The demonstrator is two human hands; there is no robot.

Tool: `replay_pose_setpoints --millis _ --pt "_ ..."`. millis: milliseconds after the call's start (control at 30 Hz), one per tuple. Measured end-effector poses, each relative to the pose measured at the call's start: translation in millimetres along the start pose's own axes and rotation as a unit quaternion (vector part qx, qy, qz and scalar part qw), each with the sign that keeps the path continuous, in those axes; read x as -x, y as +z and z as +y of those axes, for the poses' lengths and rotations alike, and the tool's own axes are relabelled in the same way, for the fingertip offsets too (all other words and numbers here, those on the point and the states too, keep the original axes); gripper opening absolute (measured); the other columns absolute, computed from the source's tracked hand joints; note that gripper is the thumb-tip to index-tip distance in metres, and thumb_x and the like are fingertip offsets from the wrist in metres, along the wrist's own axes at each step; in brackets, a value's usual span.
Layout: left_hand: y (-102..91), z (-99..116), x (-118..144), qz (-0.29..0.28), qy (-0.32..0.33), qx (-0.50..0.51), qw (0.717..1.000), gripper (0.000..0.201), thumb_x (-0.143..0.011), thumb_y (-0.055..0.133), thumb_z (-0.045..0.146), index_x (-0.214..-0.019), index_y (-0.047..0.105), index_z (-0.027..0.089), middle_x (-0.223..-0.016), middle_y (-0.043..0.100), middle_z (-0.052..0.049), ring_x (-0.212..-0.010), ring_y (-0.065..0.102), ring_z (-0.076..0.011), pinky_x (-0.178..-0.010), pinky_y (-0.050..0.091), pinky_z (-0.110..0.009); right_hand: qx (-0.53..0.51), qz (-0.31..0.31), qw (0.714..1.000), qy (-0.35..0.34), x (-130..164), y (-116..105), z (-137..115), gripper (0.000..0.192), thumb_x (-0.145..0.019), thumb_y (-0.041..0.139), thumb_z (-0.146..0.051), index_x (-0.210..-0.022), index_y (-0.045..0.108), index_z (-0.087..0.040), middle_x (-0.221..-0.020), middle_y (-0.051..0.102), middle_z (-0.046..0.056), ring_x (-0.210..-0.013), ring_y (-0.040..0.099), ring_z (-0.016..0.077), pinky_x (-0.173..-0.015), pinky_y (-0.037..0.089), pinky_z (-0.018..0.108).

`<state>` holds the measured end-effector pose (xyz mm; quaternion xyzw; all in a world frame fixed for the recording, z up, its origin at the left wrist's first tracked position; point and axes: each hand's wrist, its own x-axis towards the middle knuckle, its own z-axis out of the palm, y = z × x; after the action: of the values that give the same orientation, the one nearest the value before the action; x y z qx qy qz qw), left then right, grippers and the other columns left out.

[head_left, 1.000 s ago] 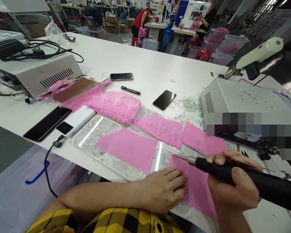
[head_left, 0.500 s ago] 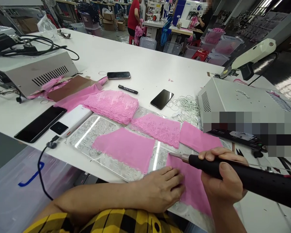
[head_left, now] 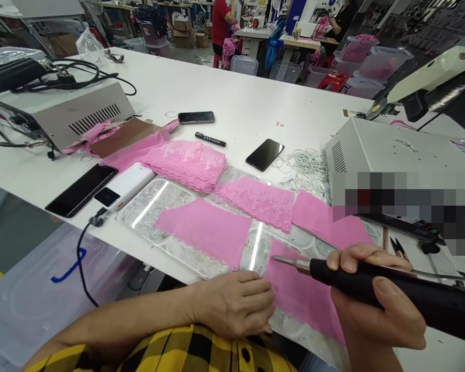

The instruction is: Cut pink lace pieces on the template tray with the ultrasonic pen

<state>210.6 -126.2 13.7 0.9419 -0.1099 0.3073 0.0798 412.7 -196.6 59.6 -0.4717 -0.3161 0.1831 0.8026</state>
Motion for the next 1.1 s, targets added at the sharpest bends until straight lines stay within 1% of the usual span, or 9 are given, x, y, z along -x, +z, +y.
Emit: replay_pose_setpoints --millis 133,267,433,567,667,767,933,1100 --pt "-4.0 2 6 0.017 -0.039 0.002 0.999 0.026 -0.096 0.053 0.025 -0.095 0.068 0.004 -0.095 0.071 -0.014 -0.095 0.066 -0.0207 -0.084 0.055 -0.032 -0.003 -0.014 1.0 0.002 1 1 2 0.013 -0.062 0.062 -0.026 -0.074 0.062 -0.02 -0.071 0.058 0.0 -0.053 0.048 0.0115 -0.046 0.047 0.031" --pt "-5.9 4 8 0.016 -0.06 0.004 0.998 0.024 -0.096 0.053 0.024 -0.098 0.068 0.005 -0.096 0.071 -0.014 -0.097 0.066 -0.0208 -0.085 0.055 -0.032 -0.008 -0.019 1.0 0.002 2 1 4 0.012 -0.063 0.062 -0.024 -0.074 0.063 -0.019 -0.073 0.059 0.001 -0.053 0.05 0.0114 -0.047 0.048 0.031" --pt "-6.9 3 8 0.021 -0.061 0.013 0.998 0.023 -0.096 0.053 0.022 -0.097 0.068 0.005 -0.095 0.071 -0.013 -0.096 0.066 -0.0208 -0.085 0.054 -0.032 -0.003 -0.047 0.999 -0.011 2 1 5 0.009 -0.066 0.064 -0.023 -0.074 0.062 -0.019 -0.072 0.059 0.001 -0.054 0.051 0.0119 -0.049 0.048 0.032" --pt "-6.5 3 9 0.021 -0.059 0.023 0.998 0.023 -0.096 0.054 0.022 -0.098 0.067 0.004 -0.093 0.071 -0.013 -0.095 0.067 -0.0212 -0.083 0.054 -0.032 -0.004 -0.04 0.999 -0.014 1 3 3 0.01 -0.066 0.065 -0.024 -0.074 0.062 -0.019 -0.071 0.059 0.001 -0.054 0.052 0.0121 -0.048 0.049 0.031" --pt "-5.2 3 10 0.016 -0.058 0.03 0.998 0.023 -0.095 0.056 0.022 -0.1 0.067 0.003 -0.095 0.071 -0.014 -0.099 0.066 -0.0223 -0.086 0.054 -0.033 -0.012 -0.043 0.999 0.005 2 2 -2 0.014 -0.065 0.067 -0.029 -0.073 0.062 -0.02 -0.07 0.058 0.0 -0.051 0.049 0.0114 -0.045 0.048 0.031" --pt "-3.7 3 12 0.011 -0.056 0.035 0.998 0.024 -0.094 0.057 0.023 -0.101 0.066 0.003 -0.099 0.07 -0.014 -0.102 0.066 -0.0228 -0.09 0.053 -0.034 -0.021 -0.072 0.997 0.02 5 -1 -6 0.017 -0.066 0.069 -0.032 -0.075 0.063 -0.019 -0.07 0.057 0.0 -0.051 0.049 0.0111 -0.044 0.047 0.03" --pt "-3.3 3 12 -0.016 -0.06 0.025 0.998 0.022 -0.095 0.055 0.025 -0.101 0.067 0.007 -0.101 0.07 -0.014 -0.103 0.065 -0.0207 -0.091 0.054 -0.033 -0.025 -0.09 0.995 0.037 10 -3 -6 0.016 -0.07 0.07 -0.031 -0.078 0.064 -0.019 -0.072 0.056 0.001 -0.054 0.05 0.0108 -0.046 0.047 0.029" --pt "-3.0 3 12 -0.012 -0.059 0.024 0.998 0.023 -0.095 0.055 0.025 -0.1 0.067 0.007 -0.099 0.07 -0.013 -0.102 0.065 -0.0213 -0.091 0.053 -0.032 -0.017 -0.106 0.994 0.034 13 -2 -3 0.014 -0.072 0.068 -0.03 -0.078 0.062 -0.02 -0.073 0.056 0.0 -0.055 0.05 0.0108 -0.048 0.048 0.029"
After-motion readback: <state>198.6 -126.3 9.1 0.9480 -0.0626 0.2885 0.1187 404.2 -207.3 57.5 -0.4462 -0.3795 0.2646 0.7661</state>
